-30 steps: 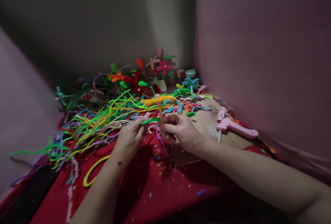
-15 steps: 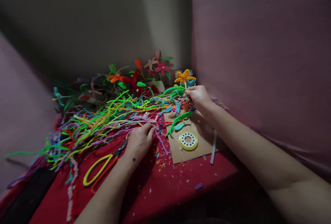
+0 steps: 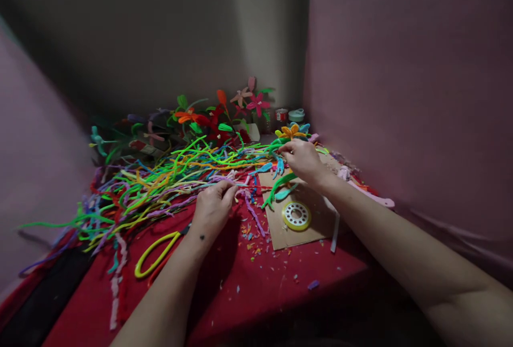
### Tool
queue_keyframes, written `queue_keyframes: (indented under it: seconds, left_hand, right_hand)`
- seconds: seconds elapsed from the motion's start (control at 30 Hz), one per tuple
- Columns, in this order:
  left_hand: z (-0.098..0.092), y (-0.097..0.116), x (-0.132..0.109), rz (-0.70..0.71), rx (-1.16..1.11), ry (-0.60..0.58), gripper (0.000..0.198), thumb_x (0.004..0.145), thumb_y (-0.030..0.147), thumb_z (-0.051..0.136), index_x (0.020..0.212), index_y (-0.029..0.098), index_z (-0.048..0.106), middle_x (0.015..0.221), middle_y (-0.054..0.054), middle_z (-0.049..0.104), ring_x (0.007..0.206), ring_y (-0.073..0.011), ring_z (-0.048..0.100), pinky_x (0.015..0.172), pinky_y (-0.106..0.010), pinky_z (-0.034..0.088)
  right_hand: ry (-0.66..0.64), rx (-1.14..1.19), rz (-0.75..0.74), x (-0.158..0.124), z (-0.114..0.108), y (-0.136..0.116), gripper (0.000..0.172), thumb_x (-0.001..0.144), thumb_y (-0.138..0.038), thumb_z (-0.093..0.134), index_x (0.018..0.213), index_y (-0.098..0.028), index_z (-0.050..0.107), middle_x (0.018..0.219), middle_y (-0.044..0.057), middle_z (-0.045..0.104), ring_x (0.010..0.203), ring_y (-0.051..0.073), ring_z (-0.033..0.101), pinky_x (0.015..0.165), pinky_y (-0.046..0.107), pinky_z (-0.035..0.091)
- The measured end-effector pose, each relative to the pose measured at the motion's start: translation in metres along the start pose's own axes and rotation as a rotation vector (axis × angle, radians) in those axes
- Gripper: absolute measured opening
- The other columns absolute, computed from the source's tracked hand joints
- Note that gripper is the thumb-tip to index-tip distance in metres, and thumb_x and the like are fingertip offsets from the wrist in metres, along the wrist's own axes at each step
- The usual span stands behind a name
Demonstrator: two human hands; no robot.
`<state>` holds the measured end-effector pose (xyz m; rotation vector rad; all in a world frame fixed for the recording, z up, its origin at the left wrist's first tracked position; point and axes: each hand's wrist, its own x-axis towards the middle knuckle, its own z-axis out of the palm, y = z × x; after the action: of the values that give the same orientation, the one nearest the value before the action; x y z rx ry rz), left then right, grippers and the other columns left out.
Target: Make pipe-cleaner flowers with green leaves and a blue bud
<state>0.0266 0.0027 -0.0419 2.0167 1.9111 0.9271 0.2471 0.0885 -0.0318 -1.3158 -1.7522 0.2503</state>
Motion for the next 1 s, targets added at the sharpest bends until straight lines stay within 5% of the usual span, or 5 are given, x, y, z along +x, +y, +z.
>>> queue_keyframes:
  seconds: [0.23,0.53,0.6,0.77,1.0]
  left_hand:
    - [-0.002,-0.007,0.005,-0.061,-0.102,0.043,0.031,0.078,0.038,0.047,0.088,0.017,0.067,0.057,0.001,0.060,0.051,-0.0134,0.053,0.052,-0.023,0.039]
    - [-0.031,0.005,0.018,-0.104,-0.180,0.110,0.022,0.068,0.035,0.057,0.077,0.017,0.067,0.069,-0.001,0.066,0.061,-0.0152,0.057,0.058,-0.023,0.044]
    - [-0.029,0.010,0.018,-0.088,-0.173,0.060,0.021,0.068,0.034,0.057,0.076,0.018,0.067,0.067,-0.001,0.066,0.061,-0.0153,0.057,0.059,-0.024,0.043]
    - [-0.006,0.025,0.016,0.114,-0.040,-0.141,0.020,0.074,0.032,0.052,0.076,0.018,0.067,0.074,-0.003,0.068,0.070,-0.0169,0.059,0.066,-0.026,0.044]
    - [0.013,0.042,0.032,0.189,0.115,-0.186,0.018,0.075,0.023,0.051,0.077,0.020,0.069,0.072,-0.002,0.068,0.066,-0.0164,0.058,0.065,-0.026,0.042]
  right_hand:
    - [0.043,0.058,-0.052,-0.014,-0.002,0.009,0.023,0.079,-0.015,0.051,0.086,-0.016,0.073,0.087,0.008,0.073,0.078,0.018,0.066,0.073,0.029,0.049]
    - [-0.012,0.081,-0.084,-0.023,-0.001,0.008,0.023,0.077,-0.011,0.052,0.086,-0.016,0.073,0.089,0.008,0.073,0.080,0.019,0.066,0.075,0.029,0.048]
    - [-0.107,0.092,-0.106,-0.022,-0.007,0.003,0.023,0.076,-0.009,0.052,0.084,-0.015,0.073,0.084,0.007,0.073,0.076,0.018,0.065,0.071,0.029,0.048]
    - [-0.631,0.021,-0.230,-0.024,-0.025,-0.009,0.025,0.069,-0.002,0.053,0.072,-0.019,0.072,0.068,0.002,0.070,0.061,0.013,0.060,0.058,0.023,0.041]
    - [-0.582,-0.162,-0.286,-0.030,-0.020,-0.004,0.019,0.067,-0.005,0.058,0.066,-0.019,0.070,0.066,0.006,0.068,0.057,0.014,0.054,0.053,0.026,0.033]
